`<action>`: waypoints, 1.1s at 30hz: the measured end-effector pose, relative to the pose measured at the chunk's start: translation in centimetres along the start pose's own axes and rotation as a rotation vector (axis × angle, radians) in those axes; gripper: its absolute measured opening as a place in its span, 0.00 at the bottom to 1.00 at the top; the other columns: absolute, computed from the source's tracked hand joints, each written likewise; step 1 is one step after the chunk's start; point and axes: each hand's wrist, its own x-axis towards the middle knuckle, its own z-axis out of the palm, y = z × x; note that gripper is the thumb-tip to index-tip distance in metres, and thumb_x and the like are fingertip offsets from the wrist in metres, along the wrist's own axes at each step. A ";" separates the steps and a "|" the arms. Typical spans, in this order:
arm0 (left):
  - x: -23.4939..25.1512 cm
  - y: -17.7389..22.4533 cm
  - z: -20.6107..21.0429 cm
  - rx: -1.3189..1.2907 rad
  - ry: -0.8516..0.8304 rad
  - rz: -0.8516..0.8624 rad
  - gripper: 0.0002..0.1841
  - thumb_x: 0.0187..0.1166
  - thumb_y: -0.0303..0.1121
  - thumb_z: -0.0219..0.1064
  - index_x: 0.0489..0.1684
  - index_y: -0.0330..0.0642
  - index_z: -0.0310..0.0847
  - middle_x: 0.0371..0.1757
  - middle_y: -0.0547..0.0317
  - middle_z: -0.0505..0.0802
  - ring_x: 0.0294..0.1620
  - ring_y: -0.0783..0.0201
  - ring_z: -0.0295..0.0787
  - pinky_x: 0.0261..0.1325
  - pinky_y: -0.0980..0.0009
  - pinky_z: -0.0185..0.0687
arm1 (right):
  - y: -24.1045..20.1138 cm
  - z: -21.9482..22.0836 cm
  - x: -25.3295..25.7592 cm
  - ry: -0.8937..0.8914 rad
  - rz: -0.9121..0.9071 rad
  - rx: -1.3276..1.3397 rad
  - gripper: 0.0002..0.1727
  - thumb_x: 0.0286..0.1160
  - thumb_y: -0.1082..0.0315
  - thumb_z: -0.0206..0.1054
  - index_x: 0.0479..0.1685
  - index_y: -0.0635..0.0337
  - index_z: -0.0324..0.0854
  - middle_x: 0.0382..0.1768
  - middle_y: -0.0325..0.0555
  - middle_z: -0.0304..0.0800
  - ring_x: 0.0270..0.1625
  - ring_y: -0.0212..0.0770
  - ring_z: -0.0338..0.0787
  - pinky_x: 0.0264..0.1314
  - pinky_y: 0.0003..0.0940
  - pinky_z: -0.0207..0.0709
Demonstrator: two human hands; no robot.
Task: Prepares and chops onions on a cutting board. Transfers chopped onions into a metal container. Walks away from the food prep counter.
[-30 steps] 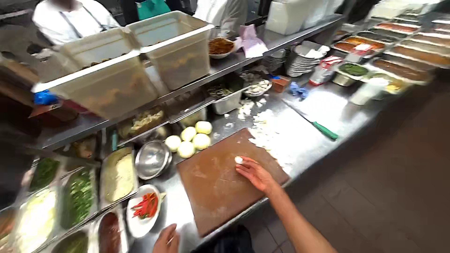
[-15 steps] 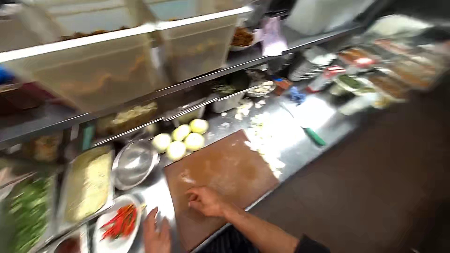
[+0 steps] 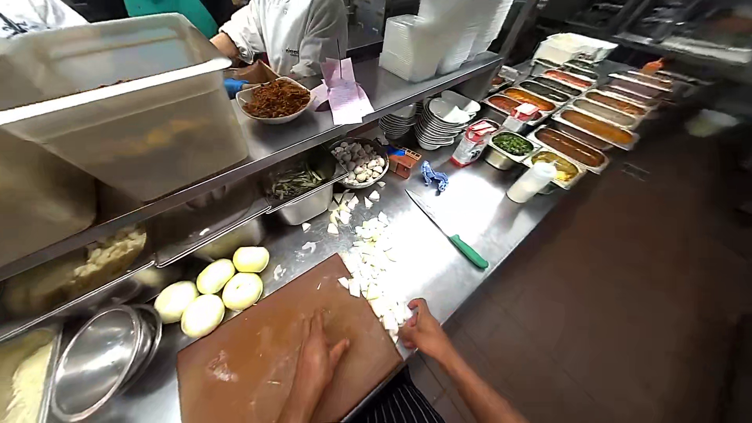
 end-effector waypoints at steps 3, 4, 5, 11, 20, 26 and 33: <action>7.6 6.9 2.4 0.062 0.039 -0.063 0.58 0.58 0.49 0.86 0.92 0.38 0.55 0.84 0.36 0.71 0.81 0.45 0.75 0.80 0.54 0.76 | -2.4 1.1 2.2 0.002 -0.062 0.093 0.47 0.59 0.72 0.81 0.83 0.58 0.57 0.40 0.52 0.91 0.36 0.49 0.96 0.43 0.50 0.94; 9.5 8.7 3.4 0.070 0.054 -0.064 0.53 0.60 0.46 0.84 0.90 0.38 0.60 0.82 0.36 0.72 0.81 0.45 0.74 0.81 0.54 0.76 | -3.2 1.1 3.3 0.021 -0.080 0.150 0.46 0.59 0.73 0.79 0.83 0.60 0.58 0.41 0.52 0.91 0.36 0.48 0.96 0.43 0.49 0.95; 11.0 10.2 4.2 0.068 0.051 -0.072 0.47 0.63 0.43 0.81 0.88 0.38 0.64 0.82 0.36 0.74 0.80 0.46 0.75 0.81 0.55 0.75 | -4.1 0.9 4.6 0.033 -0.095 0.202 0.46 0.61 0.74 0.78 0.83 0.60 0.57 0.41 0.52 0.90 0.36 0.47 0.96 0.43 0.48 0.95; 14.2 11.2 0.3 0.046 0.228 -0.067 0.17 0.82 0.33 0.61 0.65 0.40 0.87 0.60 0.46 0.92 0.60 0.55 0.91 0.69 0.56 0.85 | -5.4 -5.9 5.0 -0.252 -0.099 -0.041 0.30 0.76 0.58 0.71 0.74 0.61 0.69 0.42 0.52 0.91 0.35 0.47 0.95 0.42 0.48 0.92; 26.4 5.7 -2.7 0.137 0.430 -0.245 0.37 0.85 0.63 0.52 0.88 0.50 0.69 0.90 0.38 0.67 0.92 0.36 0.55 0.87 0.28 0.47 | -5.4 -5.7 8.1 -0.180 -0.321 -0.074 0.18 0.83 0.52 0.63 0.42 0.55 0.91 0.34 0.42 0.95 0.35 0.40 0.94 0.43 0.46 0.90; 26.2 11.7 5.1 0.166 0.424 -0.004 0.38 0.88 0.61 0.45 0.84 0.41 0.73 0.90 0.41 0.69 0.92 0.39 0.57 0.93 0.38 0.46 | -15.6 -12.1 29.4 0.345 -0.792 -0.342 0.38 0.87 0.37 0.48 0.82 0.56 0.75 0.84 0.57 0.72 0.88 0.55 0.69 0.90 0.57 0.61; 34.0 16.3 1.7 0.370 0.351 0.080 0.32 0.88 0.54 0.48 0.84 0.45 0.71 0.89 0.45 0.70 0.89 0.47 0.65 0.85 0.46 0.67 | -19.1 -6.7 35.3 0.436 -0.933 -0.654 0.36 0.87 0.36 0.42 0.68 0.50 0.86 0.79 0.53 0.80 0.89 0.55 0.67 0.94 0.59 0.51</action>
